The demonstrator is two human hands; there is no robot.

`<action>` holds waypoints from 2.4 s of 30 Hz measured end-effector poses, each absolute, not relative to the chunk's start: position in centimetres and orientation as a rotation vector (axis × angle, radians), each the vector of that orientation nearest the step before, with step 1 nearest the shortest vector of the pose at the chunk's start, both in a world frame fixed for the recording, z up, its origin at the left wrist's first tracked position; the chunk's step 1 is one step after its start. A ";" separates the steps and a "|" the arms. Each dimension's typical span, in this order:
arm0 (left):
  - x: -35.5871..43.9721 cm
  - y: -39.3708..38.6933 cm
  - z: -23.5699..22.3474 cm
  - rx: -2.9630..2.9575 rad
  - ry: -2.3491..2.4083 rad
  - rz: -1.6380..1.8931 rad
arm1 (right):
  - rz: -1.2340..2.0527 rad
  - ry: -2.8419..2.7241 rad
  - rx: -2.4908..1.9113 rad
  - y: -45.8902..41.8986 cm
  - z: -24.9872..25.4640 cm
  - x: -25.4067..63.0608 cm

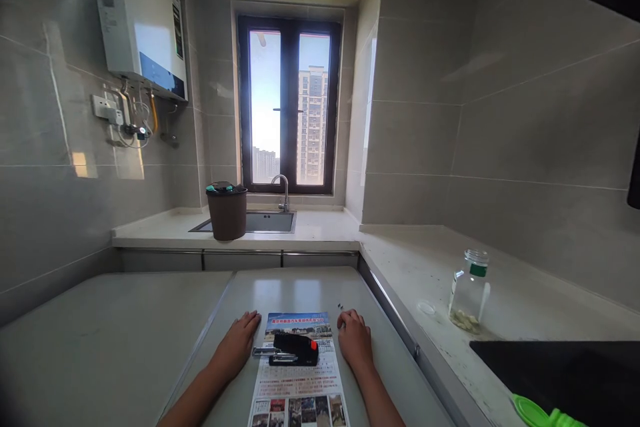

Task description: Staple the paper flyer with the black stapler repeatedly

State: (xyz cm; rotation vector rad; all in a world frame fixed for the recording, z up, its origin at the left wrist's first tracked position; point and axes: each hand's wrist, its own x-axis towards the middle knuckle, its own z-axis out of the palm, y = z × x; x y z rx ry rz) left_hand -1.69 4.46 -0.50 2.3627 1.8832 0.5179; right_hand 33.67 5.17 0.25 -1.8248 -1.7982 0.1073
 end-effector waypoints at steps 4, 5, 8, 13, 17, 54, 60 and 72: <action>-1.9 3.4 0.1 2.391 1.843 0.641 | 0.119 -1.797 -1.812 5.1 0.3 33.7; -1.9 3.1 0.3 2.392 1.844 0.656 | 0.121 -1.798 -1.810 5.1 0.3 33.7; -1.7 2.6 1.1 2.375 1.852 0.672 | 0.123 -1.794 -1.813 5.1 0.3 33.7; -1.6 2.5 1.4 2.258 1.759 0.796 | 0.125 -1.788 -1.816 5.1 0.2 33.7; -1.8 2.1 1.4 2.163 1.668 0.977 | 0.127 -1.788 -1.799 5.0 0.2 33.7; 0.5 -1.9 3.3 2.044 1.375 1.026 | 0.723 -2.104 -0.964 -1.5 4.3 27.3; 0.3 -1.9 3.7 1.995 1.345 1.051 | 0.703 -2.114 -0.971 -1.2 4.0 27.4; 0.0 -1.2 2.6 2.003 1.378 1.006 | 0.702 -2.115 -0.975 -1.1 3.6 27.5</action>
